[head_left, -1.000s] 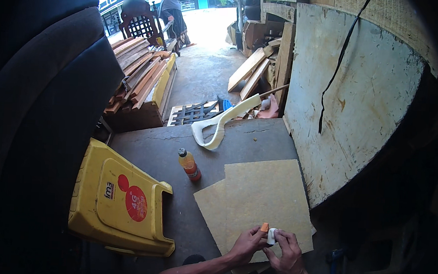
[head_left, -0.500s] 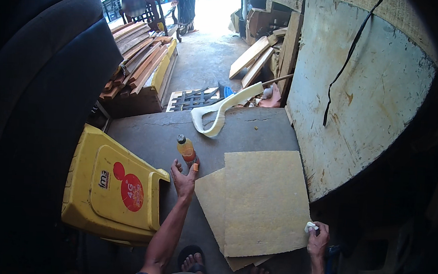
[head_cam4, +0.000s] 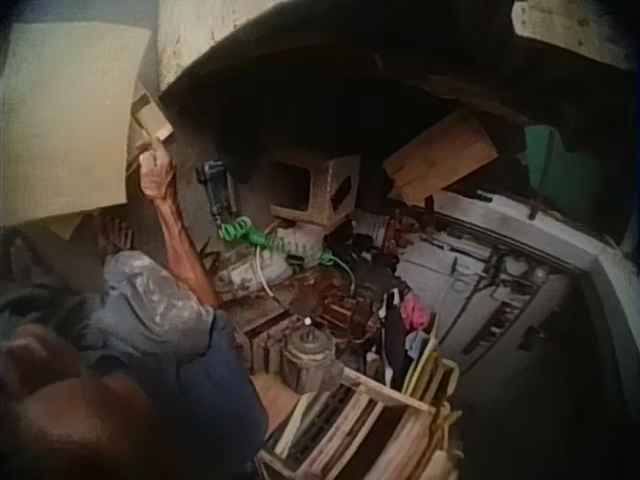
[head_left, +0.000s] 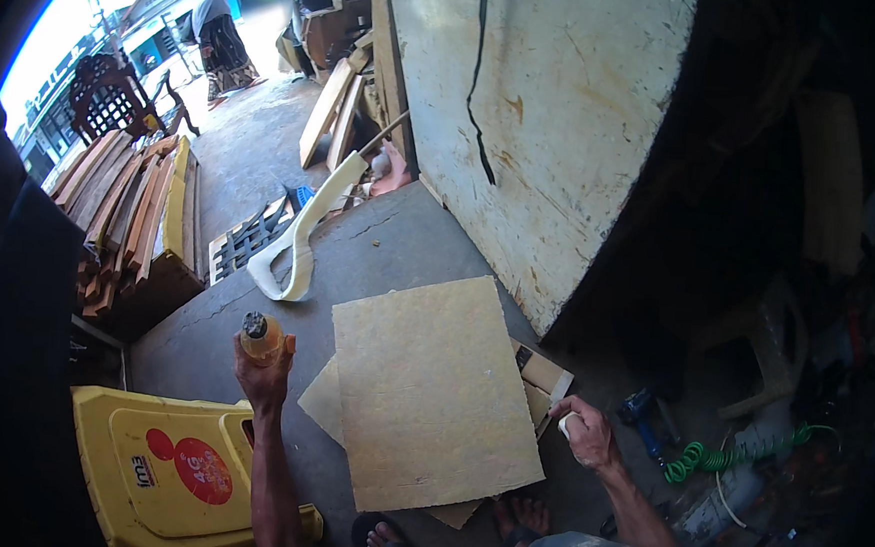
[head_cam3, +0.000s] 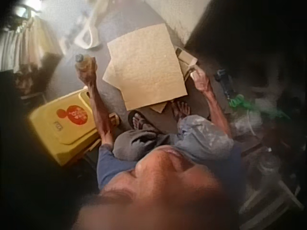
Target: The person assembles a small wooden pallet by nailing black straps onto a wooden base using a pneumatic nail gun. They then apply a yellow liquid from a bottle onto several flat boards and spread it with a sponge.
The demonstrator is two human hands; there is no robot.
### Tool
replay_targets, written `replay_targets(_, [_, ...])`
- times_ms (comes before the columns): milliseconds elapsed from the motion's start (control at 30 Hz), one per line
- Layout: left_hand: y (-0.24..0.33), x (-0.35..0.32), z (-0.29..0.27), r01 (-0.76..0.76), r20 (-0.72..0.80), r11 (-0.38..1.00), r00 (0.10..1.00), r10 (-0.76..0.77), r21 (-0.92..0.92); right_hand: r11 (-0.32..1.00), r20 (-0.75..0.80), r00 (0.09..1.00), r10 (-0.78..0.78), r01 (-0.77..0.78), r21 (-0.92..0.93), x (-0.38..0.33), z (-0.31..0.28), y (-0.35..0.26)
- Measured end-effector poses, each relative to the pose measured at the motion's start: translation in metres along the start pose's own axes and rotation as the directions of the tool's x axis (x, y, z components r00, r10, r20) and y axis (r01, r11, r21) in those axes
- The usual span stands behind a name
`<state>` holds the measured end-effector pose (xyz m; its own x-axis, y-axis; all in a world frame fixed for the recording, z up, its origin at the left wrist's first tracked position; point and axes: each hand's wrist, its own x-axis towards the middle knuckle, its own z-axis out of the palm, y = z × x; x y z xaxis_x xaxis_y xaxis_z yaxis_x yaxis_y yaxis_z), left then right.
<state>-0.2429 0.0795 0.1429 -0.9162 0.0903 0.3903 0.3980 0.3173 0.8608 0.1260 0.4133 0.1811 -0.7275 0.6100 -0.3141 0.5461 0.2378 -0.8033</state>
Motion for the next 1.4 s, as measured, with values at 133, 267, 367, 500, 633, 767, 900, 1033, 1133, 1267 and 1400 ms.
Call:
replay_targets(133, [0.122, -0.069, 0.01, -0.415, 0.368, 0.883, 0.873, 0.319, 0.219, 0.914, 0.161, 0.942, -0.295, 0.229, 0.336, 0.007, 0.02, -0.053])
replay_targets(267, [0.159, -0.15, 0.052, -0.316, 0.63, 0.942, 0.756, 0.178, 0.113, 0.8, 0.377, 0.849, -0.369, 0.084, 0.595, -0.011, 0.033, -0.097])
replay_targets(367, [0.156, -0.179, 0.056, -0.148, 0.68, 0.978, 0.733, 0.006, 0.15, 0.795, 0.538, 0.789, -0.297, -0.107, 0.597, -0.007, 0.042, -0.077])
replay_targets(500, [0.143, -0.187, 0.065, -0.3, 0.677, 0.947, 0.722, 0.145, 0.118, 0.675, 0.585, 0.779, -0.227, -0.308, 0.671, -0.015, 0.033, -0.065])
replay_targets(633, [0.145, -0.19, 0.074, -0.343, 0.671, 0.931, 0.721, 0.174, 0.127, 0.542, 0.502, 0.839, -0.21, -0.328, 0.774, -0.018, 0.039, -0.057])
replay_targets(767, [0.139, -0.197, 0.076, -0.296, 0.657, 0.946, 0.741, 0.138, 0.134, 0.587, 0.424, 0.875, -0.232, -0.222, 0.779, -0.018, 0.05, -0.052])
replay_targets(900, [0.13, -0.203, 0.077, -0.289, 0.665, 0.941, 0.74, 0.103, 0.176, 0.598, 0.272, 0.933, -0.236, -0.082, 0.798, -0.018, 0.062, -0.05])
replay_targets(1033, [0.139, -0.208, 0.083, -0.314, 0.661, 0.934, 0.74, 0.127, 0.172, 0.633, 0.123, 0.974, -0.19, 0.025, 0.773, -0.018, 0.073, -0.039])
replay_targets(1133, [0.143, -0.206, 0.087, -0.359, 0.661, 0.913, 0.735, 0.15, 0.192, 0.698, 0.074, 0.988, -0.134, 0.041, 0.715, -0.015, 0.071, -0.042])
replay_targets(1267, [0.141, -0.202, 0.092, -0.404, 0.68, 0.897, 0.71, 0.184, 0.179, 0.562, 0.225, 0.973, -0.058, -0.155, 0.812, -0.01, 0.065, -0.032])
replay_targets(1400, [0.14, -0.19, 0.083, -0.34, 0.705, 0.93, 0.694, 0.147, 0.141, 0.423, 0.478, 0.834, -0.276, -0.342, 0.839, -0.012, 0.041, -0.037])
